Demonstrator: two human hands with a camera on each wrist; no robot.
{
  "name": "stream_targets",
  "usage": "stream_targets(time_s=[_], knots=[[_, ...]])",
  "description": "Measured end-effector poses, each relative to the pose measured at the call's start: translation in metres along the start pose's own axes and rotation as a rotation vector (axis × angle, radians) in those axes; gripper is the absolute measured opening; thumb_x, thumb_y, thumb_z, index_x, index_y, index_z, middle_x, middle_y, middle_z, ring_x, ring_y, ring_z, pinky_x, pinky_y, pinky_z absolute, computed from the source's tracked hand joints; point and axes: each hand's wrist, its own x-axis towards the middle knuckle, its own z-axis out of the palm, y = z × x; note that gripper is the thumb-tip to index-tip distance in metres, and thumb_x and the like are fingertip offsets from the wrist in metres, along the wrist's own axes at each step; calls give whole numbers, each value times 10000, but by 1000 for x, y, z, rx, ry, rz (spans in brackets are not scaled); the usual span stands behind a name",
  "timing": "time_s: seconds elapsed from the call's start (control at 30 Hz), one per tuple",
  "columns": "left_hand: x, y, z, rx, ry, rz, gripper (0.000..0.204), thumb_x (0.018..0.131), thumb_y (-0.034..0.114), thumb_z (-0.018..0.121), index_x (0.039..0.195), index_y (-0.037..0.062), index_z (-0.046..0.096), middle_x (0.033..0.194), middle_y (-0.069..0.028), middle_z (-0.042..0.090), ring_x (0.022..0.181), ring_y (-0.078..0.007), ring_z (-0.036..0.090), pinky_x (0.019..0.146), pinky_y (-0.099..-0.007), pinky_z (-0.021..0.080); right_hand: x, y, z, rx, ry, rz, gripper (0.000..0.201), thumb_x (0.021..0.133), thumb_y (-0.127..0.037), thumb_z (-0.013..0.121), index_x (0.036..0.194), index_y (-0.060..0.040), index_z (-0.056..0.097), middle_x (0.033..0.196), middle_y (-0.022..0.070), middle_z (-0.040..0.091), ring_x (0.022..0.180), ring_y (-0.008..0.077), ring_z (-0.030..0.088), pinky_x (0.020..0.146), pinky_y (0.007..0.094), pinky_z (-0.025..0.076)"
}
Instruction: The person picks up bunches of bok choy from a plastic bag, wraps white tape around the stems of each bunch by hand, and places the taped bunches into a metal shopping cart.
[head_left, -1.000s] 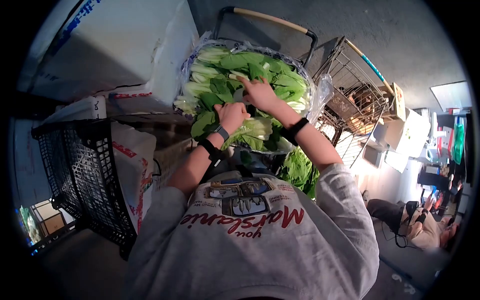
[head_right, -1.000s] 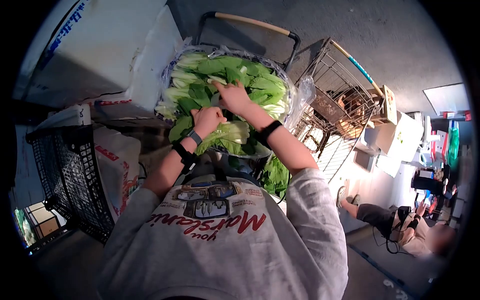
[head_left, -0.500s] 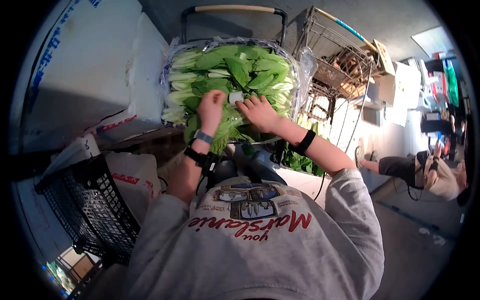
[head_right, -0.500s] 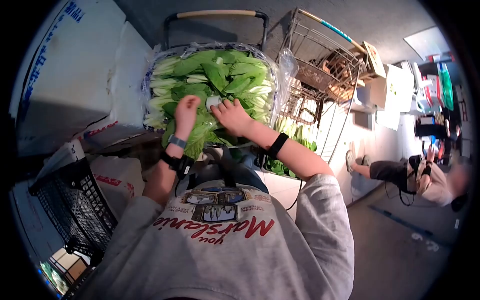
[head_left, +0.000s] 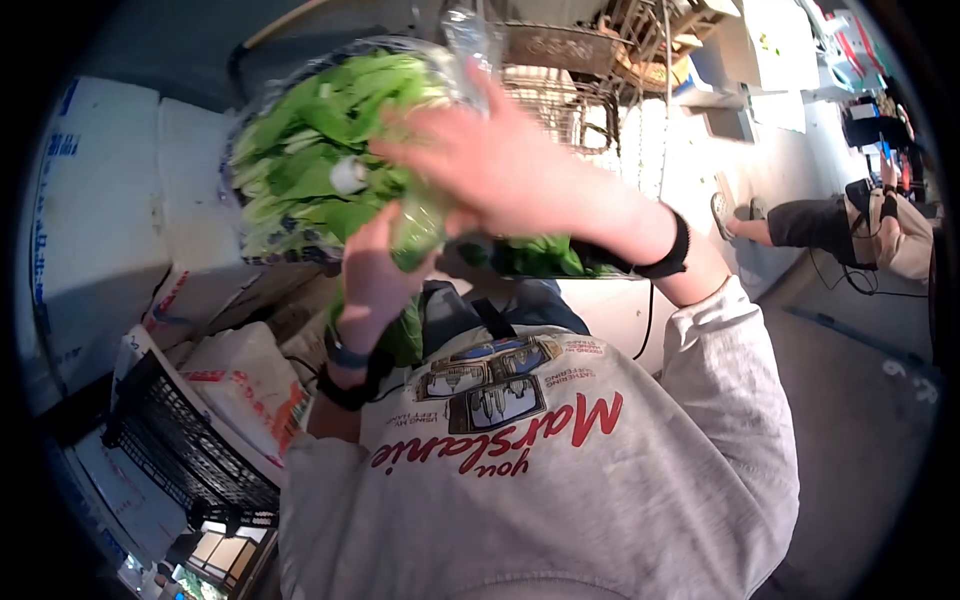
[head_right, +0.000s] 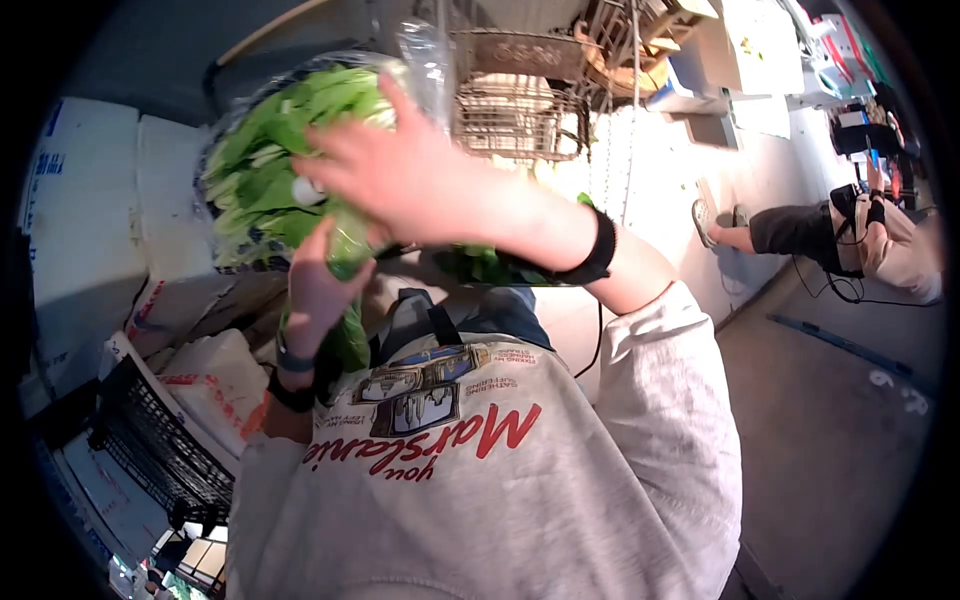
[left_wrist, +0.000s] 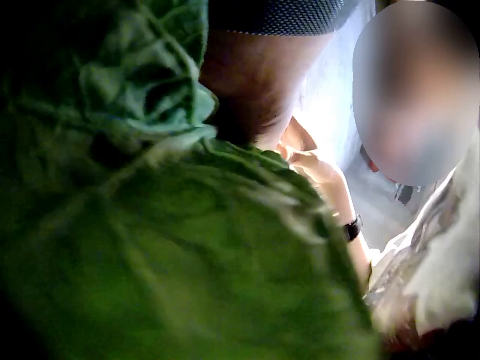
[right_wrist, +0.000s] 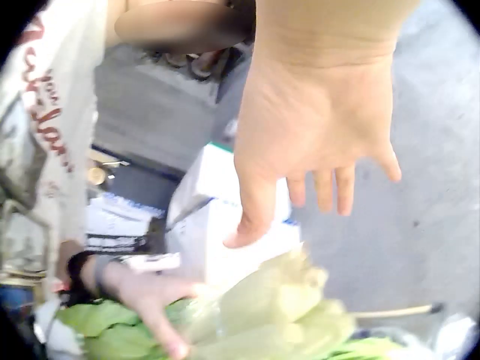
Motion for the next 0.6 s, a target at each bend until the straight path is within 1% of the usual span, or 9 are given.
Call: stream_targets(time_s=[0.07,0.13,0.17,0.23,0.3,0.37,0.4,0.47,0.6], knots=[[13,25,24,-347,-24,-166,610,670,170,758,1175,-19,473,998,-169,625,913,-255,616,831,-348,478,-40,51,-31,129,258,138,729,653,-282,753,1281,-87,438,1206,149,531,1206,265,452,1030,543,280],[32,72,44,-631,-116,-247,623,680,185,755,1188,-29,465,1050,-167,613,959,-228,596,859,-333,457,-104,95,-41,449,365,372,781,673,-327,756,1318,-81,388,1245,164,503,1205,286,453,1030,432,328],[41,90,61,-726,-150,-243,623,687,187,752,1192,-34,462,1063,-162,605,970,-218,585,872,-330,446,-141,118,-28,490,340,478,822,690,-407,741,1337,-73,359,1269,182,482,1208,300,448,1011,350,357],[63,120,110,-674,-122,-203,617,705,202,748,1193,-44,461,1087,-151,586,993,-205,560,898,-336,426,-213,124,8,728,242,726,888,716,-480,699,1378,-61,281,1340,194,412,1242,295,409,1021,396,341],[90,158,155,-1080,-382,-101,560,766,189,712,1211,-28,453,1081,-126,592,998,-197,563,899,-323,427,-265,114,41,1134,92,900,999,726,-510,685,1420,-42,141,1371,237,336,1288,315,336,1043,418,297],[105,193,207,-1201,-416,-228,569,850,279,618,1275,-29,399,1183,-140,538,1070,-197,526,936,-320,407,-287,100,48,1447,204,1097,955,735,-328,742,1417,-34,142,1360,204,345,1272,285,349,1049,395,289],[118,189,253,-1031,-454,-373,622,901,388,500,1339,-23,338,1319,-131,439,1199,-195,426,1022,-300,309,-304,107,68,1572,410,1181,867,731,-241,752,1382,-24,222,1292,175,430,1173,272,453,995,370,366],[130,202,292,-1576,-724,-423,576,944,396,409,1334,-23,345,1265,-138,490,1111,-188,500,973,-305,370,-332,129,64,1812,482,1324,793,729,-221,751,1325,20,287,1203,154,508,1062,254,534,920,338,433],[129,213,316,-1305,-700,-634,535,957,404,374,1283,-18,419,1219,-119,529,1079,-181,523,947,-285,392,-377,149,105,1782,403,1528,752,729,-217,743,1283,68,322,1147,169,541,1002,236,568,873,313,457]])
